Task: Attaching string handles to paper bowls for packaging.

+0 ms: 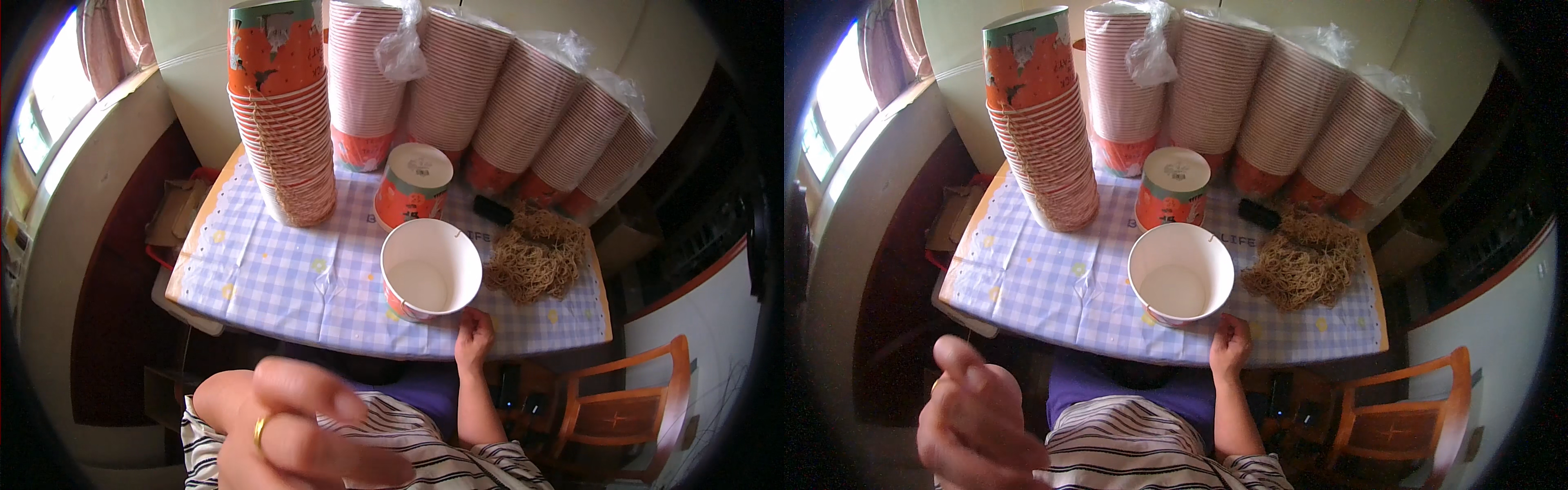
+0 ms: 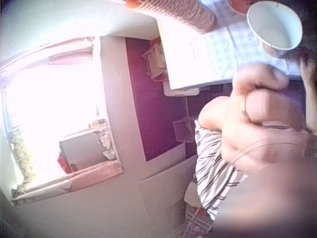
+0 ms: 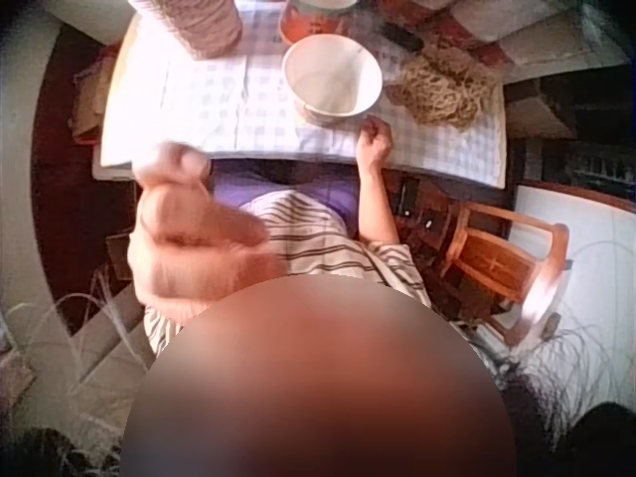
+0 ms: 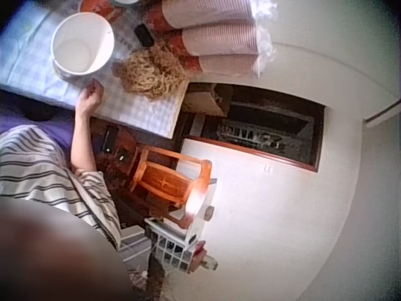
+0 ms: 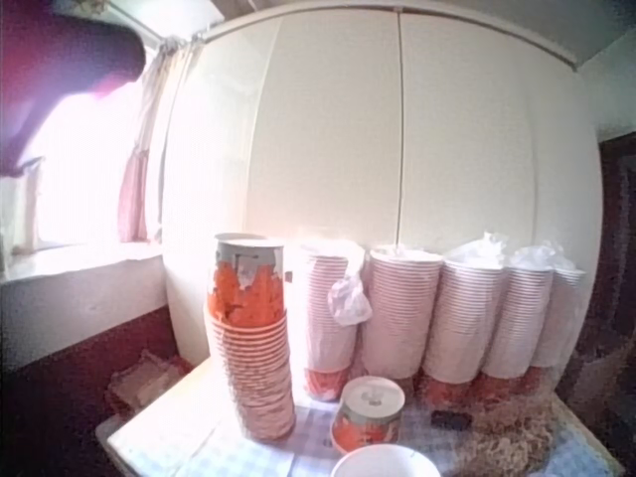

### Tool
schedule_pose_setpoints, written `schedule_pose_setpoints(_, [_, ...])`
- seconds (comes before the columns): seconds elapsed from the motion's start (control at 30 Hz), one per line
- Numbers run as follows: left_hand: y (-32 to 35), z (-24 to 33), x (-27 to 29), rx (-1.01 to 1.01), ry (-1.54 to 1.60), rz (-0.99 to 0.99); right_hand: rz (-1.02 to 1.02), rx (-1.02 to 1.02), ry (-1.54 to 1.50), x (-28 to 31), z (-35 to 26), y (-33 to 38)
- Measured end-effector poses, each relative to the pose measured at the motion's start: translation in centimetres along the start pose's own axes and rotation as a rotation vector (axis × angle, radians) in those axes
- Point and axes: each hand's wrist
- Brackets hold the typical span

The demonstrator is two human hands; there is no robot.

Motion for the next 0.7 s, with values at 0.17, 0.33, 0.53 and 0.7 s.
schedule_pose_setpoints(0.17, [0.9,-0.3,-1.1,-0.069,-0.026,0.181,-0.009,-0.052,0.003,0.2,-0.1,0.1])
schedule_pose_setpoints(0.33, [0.9,-0.4,-0.5,-0.112,-0.040,0.136,-0.015,-0.026,0.016,0.2,-0.4,0.0])
schedule_pose_setpoints(0.53, [-0.1,0.2,-0.1,-0.063,-0.086,0.080,-0.018,-0.028,0.014,0.2,-0.5,-0.1])
schedule_pose_setpoints(0.7, [-0.3,0.4,-0.4,-0.056,-0.126,0.109,-0.012,0.004,0.027,0.1,0.2,0.1])
Point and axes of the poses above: each hand's wrist, its own y-axis away from the middle knuckle, its own x-axis out of the back of the hand, z = x × y, and after that the axes turned 15 degrees about z, right-handed
